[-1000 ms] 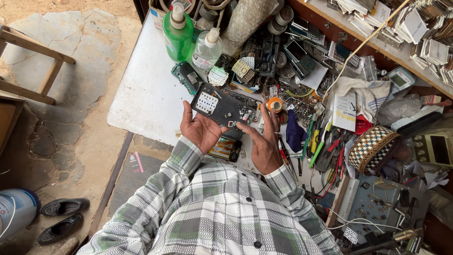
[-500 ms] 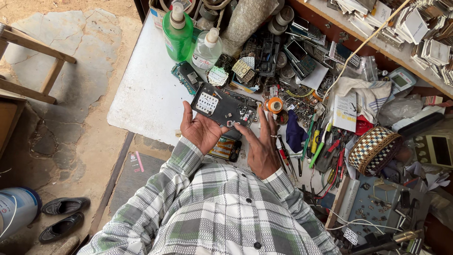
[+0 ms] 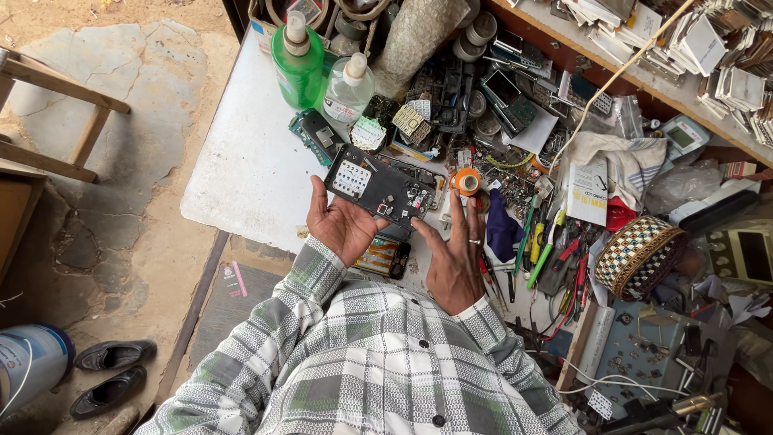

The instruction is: The person repairs a mobile phone at a cluttered workbench. They hold the phone, remove its back cover and battery, set parts on the bench, then use a small pointed tool to work on the phone's internal components while holding the frame in one hand.

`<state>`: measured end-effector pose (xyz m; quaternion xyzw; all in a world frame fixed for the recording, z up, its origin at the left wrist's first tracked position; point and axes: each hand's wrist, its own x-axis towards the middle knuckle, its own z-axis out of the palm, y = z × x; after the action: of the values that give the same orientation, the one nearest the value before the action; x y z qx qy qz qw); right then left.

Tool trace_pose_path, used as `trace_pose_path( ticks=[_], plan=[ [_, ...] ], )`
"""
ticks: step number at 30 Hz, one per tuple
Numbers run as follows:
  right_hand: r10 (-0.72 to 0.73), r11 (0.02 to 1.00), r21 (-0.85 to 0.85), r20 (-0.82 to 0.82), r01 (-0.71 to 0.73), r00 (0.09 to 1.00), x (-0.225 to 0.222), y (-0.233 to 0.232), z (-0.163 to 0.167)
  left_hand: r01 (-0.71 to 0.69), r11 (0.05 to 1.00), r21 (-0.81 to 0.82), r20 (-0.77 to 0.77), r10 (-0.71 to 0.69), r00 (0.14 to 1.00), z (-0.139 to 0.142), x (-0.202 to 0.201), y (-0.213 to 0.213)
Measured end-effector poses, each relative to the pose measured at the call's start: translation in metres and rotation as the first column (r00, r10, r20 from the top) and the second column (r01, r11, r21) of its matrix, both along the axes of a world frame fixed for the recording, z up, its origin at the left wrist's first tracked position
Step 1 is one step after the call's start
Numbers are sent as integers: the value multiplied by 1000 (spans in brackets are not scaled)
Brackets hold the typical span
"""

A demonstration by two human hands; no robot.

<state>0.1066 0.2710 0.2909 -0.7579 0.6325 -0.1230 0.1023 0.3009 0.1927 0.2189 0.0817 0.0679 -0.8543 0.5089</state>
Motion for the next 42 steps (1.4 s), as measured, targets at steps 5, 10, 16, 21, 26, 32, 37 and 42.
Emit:
trace_pose_path(
  ticks=[5,10,16,21,26,32,37,42],
  plan=[
    [79,997,26,-17,-78,997,6,-1,-2,4,1000,11,33,-4,999,2,0,2],
    [-40,999,3,105,39,994,2,-3,0,0,1000,31,33,-1,999,5,2,1],
    [17,999,-45,15,-16,1000,4,-11,1,15,1000,-15,39,-15,999,5,2,1],
    [29,999,-20,116,-27,993,10,-9,3,2,1000,-13,26,-1,1000,5,1,1],
    [-53,998,-27,124,57,991,3,-19,3,2,999,-35,36,-1,999,5,2,2],
    [7,1000,13,87,-8,996,9,-21,-3,3,1000,-26,23,-2,1000,3,2,3],
    [-60,990,-118,190,83,980,7,-26,-1,-2,1000,26,41,1,999,7,3,2],
    [-88,988,-109,186,110,979,9,-42,2,9,1000,-18,25,-8,1000,10,3,4]
  ],
)
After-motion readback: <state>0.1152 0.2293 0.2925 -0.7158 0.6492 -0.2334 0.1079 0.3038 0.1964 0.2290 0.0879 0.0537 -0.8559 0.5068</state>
